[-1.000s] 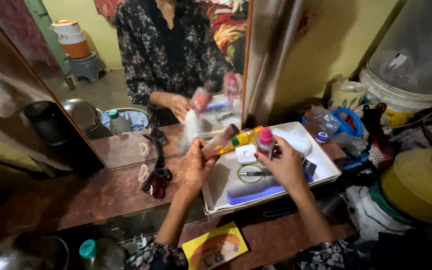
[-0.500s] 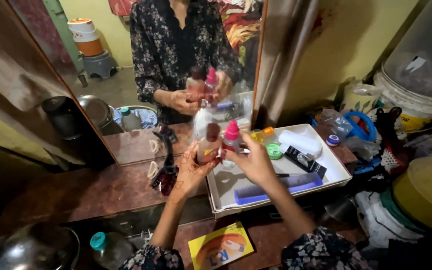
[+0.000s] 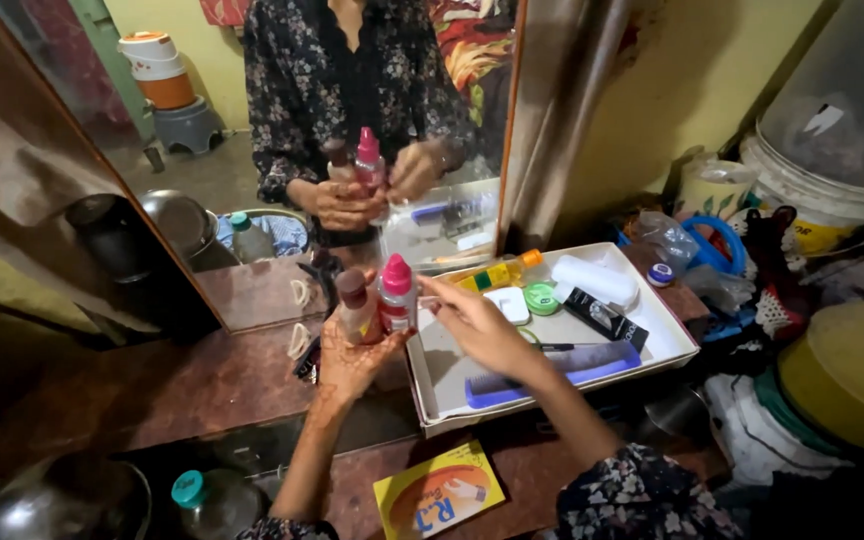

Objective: Organizing various cosmetic and household items on a vanity table and in a drawer.

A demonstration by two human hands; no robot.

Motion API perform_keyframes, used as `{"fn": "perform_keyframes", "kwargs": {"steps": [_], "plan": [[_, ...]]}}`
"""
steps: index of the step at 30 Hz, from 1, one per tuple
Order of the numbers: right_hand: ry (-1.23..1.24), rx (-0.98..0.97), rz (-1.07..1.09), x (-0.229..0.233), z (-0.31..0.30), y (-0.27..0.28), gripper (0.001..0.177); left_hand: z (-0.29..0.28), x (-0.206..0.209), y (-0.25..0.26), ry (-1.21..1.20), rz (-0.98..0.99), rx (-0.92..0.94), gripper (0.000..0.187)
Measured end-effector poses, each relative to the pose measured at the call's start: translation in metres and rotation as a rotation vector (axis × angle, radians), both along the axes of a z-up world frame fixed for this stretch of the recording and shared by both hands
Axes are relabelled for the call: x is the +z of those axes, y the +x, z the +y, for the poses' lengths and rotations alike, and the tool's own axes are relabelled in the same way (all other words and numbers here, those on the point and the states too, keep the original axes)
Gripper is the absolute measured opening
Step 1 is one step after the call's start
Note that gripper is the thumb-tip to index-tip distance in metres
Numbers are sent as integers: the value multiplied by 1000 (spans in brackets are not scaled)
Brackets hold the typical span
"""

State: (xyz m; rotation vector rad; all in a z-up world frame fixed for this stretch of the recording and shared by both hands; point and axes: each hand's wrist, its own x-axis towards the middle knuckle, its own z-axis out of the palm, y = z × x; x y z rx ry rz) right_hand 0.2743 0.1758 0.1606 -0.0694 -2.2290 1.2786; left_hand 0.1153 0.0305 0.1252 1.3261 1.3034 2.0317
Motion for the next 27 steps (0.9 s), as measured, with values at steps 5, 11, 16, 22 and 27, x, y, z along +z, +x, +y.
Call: {"fn": "perform_keyframes", "kwargs": {"steps": [5, 11, 16, 22, 27], "plan": [[492, -660, -672, -6, 30, 20, 36, 3, -42, -28, -142, 46, 259, 71], [572, -743, -715, -27, 51, 12, 63, 11, -85, -46, -100, 207, 378, 62], [628, -715, -730, -35, 62, 7, 49, 9, -76, -45, -193, 90, 339, 62], [739, -627, -712, -50, 83, 13, 27, 0, -86, -62, -322, 289, 363, 57], [656, -708, -372, -6, 45, 26, 40, -1, -90, -67, -360, 253, 351, 54]]}}
